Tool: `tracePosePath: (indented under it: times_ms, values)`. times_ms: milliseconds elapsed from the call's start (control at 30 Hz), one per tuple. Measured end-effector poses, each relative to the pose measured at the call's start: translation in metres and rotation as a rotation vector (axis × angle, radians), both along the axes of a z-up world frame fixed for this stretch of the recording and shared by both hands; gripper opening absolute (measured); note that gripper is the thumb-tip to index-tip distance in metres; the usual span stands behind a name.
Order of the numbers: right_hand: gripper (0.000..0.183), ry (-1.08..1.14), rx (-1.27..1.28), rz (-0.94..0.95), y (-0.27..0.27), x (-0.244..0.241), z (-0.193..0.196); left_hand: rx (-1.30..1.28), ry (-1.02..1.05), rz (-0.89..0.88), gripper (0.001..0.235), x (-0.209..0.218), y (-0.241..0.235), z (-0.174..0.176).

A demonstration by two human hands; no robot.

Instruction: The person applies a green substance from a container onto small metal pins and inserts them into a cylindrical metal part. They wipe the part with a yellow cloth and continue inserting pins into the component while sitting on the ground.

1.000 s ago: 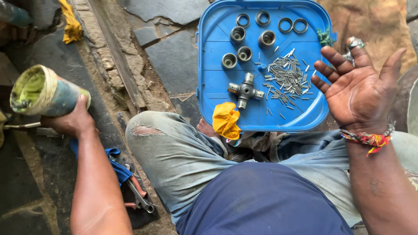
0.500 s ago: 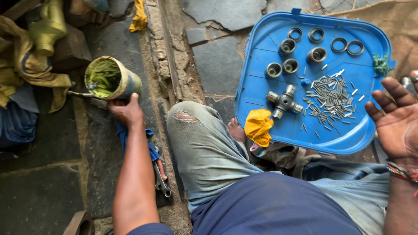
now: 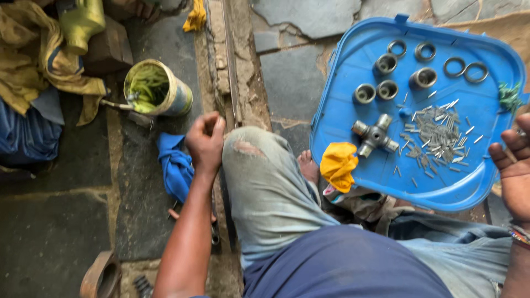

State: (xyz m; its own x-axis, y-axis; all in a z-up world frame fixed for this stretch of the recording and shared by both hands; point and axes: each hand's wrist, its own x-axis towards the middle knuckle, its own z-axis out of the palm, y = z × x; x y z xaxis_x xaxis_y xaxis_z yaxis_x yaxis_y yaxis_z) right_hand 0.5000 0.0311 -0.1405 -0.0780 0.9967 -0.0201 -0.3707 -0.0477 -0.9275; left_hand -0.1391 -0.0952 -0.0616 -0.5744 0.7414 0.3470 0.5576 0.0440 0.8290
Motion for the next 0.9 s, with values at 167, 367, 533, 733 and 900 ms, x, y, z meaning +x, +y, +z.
tracePosePath:
  times_ms: [167,367,533,733,900]
  values:
    - [0.041,0.038,0.005,0.032,-0.010,-0.013,0.010,0.053,-0.189,0.066,0.013,-0.057,0.137,-0.015]
    - [0.078,-0.001,-0.263,-0.213,-0.029,-0.047,0.078,0.198,0.248,0.125,0.025,-0.146,0.278,-0.046]
    - [0.091,0.065,-0.383,-0.261,-0.038,-0.054,0.102,-0.082,0.383,0.147,0.050,-0.188,0.289,-0.060]
    - [0.087,0.116,-0.381,-0.148,-0.044,-0.070,0.093,-0.254,0.436,0.289,0.015,-0.197,0.307,-0.064]
    - [0.085,0.121,-0.342,-0.045,-0.030,-0.084,0.109,0.008,0.165,0.156,0.012,-0.161,0.292,-0.028]
